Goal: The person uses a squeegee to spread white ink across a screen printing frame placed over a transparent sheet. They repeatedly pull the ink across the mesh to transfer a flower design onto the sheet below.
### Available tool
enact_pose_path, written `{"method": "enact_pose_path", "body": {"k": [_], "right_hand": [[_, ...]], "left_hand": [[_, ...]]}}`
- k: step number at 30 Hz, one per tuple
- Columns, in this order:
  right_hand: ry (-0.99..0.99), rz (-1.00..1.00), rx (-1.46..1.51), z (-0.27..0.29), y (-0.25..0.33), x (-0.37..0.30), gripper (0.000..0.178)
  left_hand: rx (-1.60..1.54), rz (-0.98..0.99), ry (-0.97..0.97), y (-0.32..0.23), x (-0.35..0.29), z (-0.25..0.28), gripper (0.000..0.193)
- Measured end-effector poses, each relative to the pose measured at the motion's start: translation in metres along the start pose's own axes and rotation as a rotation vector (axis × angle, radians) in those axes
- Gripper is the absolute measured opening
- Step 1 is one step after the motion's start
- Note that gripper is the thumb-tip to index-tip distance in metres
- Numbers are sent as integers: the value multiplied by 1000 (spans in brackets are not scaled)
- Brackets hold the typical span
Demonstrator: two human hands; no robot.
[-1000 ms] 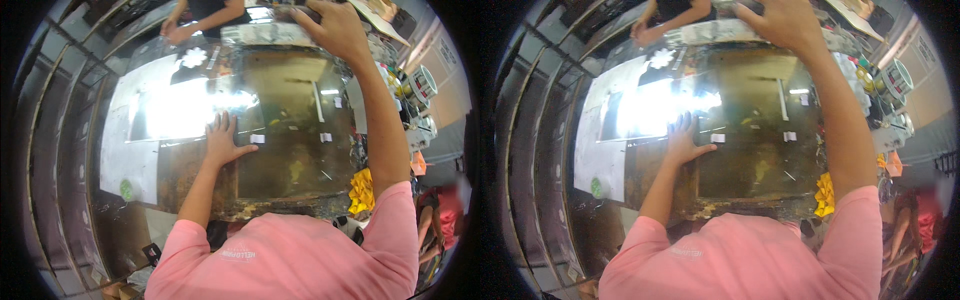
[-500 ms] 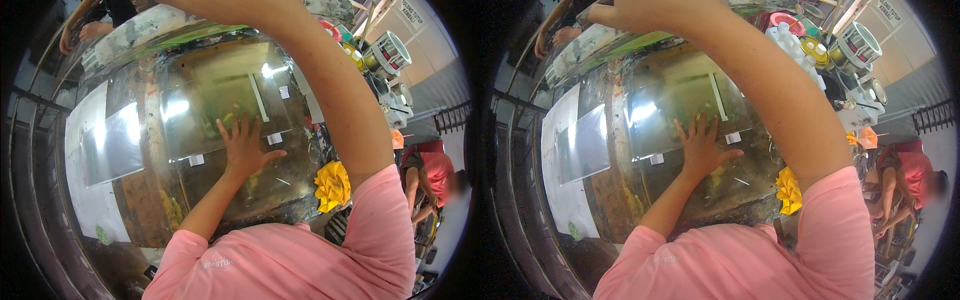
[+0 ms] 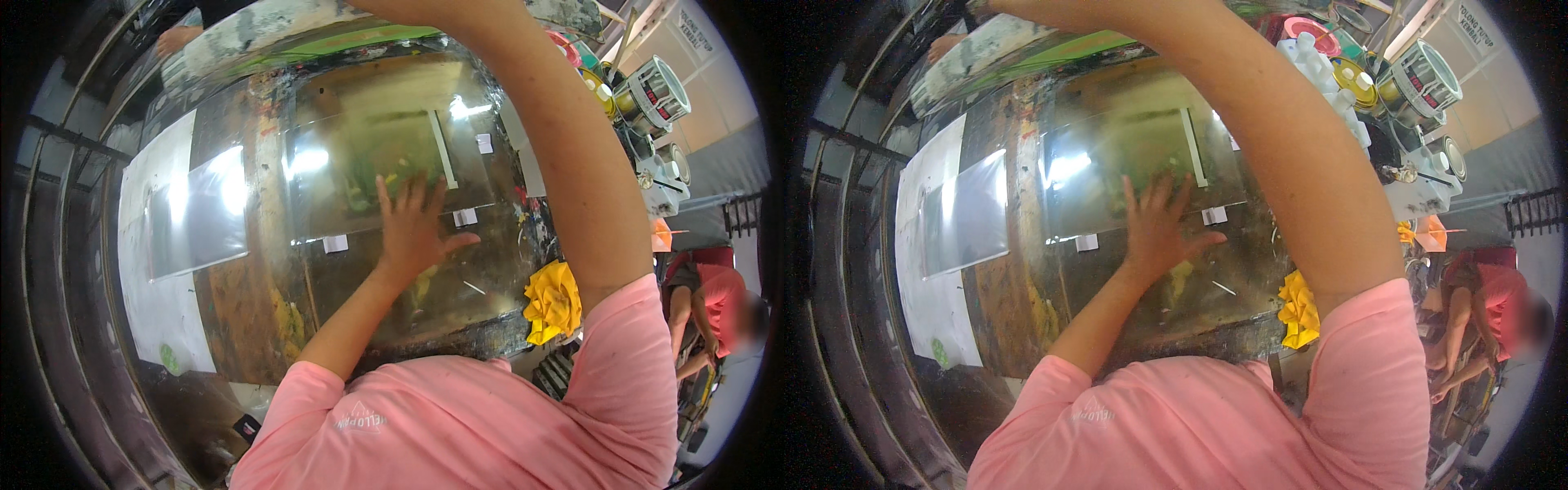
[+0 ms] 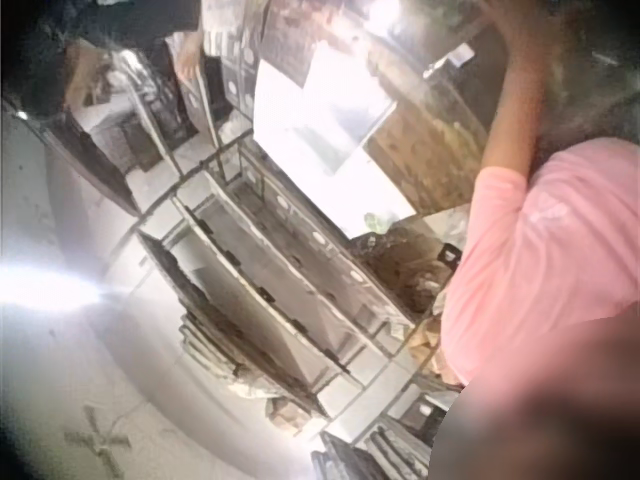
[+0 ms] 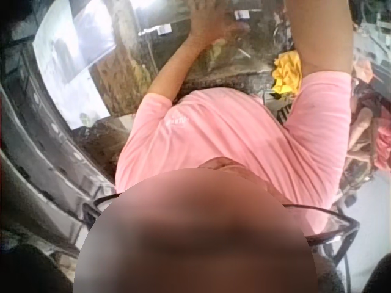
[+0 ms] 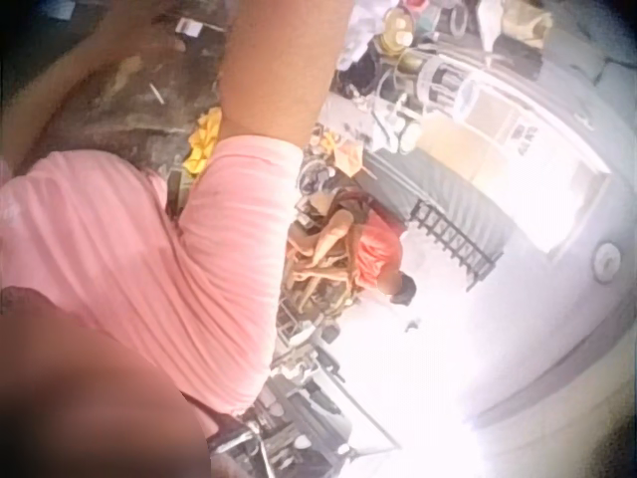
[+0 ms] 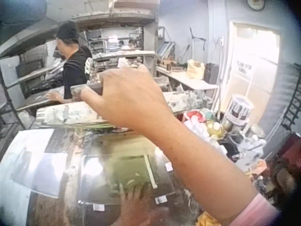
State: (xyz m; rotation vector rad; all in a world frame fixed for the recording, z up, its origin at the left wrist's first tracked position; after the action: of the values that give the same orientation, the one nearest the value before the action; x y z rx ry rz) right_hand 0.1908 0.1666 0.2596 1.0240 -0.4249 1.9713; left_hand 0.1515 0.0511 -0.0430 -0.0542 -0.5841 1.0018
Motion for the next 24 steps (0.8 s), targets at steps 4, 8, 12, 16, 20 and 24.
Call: {"method": "enact_pose_path", "body": {"k": [4,8,12,16,20,24], "right_hand": [[221,-104,-107,-11,10,-30,61],[230,-21,-134,-1,52,-93,48],[763,-30,115,-36,62,-193,46],[799,-167,319,-66,70,-266,41],[896,-171,104,-95,74,-291,45],[717,-117,135,-148,40,-269,43]], "left_hand": [[-627,692,-268,81,-19,90,77],[-983,589,-559,122,-62,186,93],[-646,609,-166,110,-118,155,87],[18,525,-51,118,-152,124,93],[114,491,-29,143,-156,97,99],[45,471,-70,162,-143,84,101]]}}
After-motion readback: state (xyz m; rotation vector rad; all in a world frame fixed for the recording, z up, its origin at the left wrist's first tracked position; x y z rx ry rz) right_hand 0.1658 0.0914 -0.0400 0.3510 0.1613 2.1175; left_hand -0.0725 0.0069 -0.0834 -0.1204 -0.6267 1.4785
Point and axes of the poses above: each hand's wrist, its own x-axis towards the middle knuckle, its own z-axis out of the back of the hand, y = z × x, the point moved 7 cm from there along x, towards the middle knuckle, and after that the axes turned 6 degrees about -z, right-handed, at the moved point
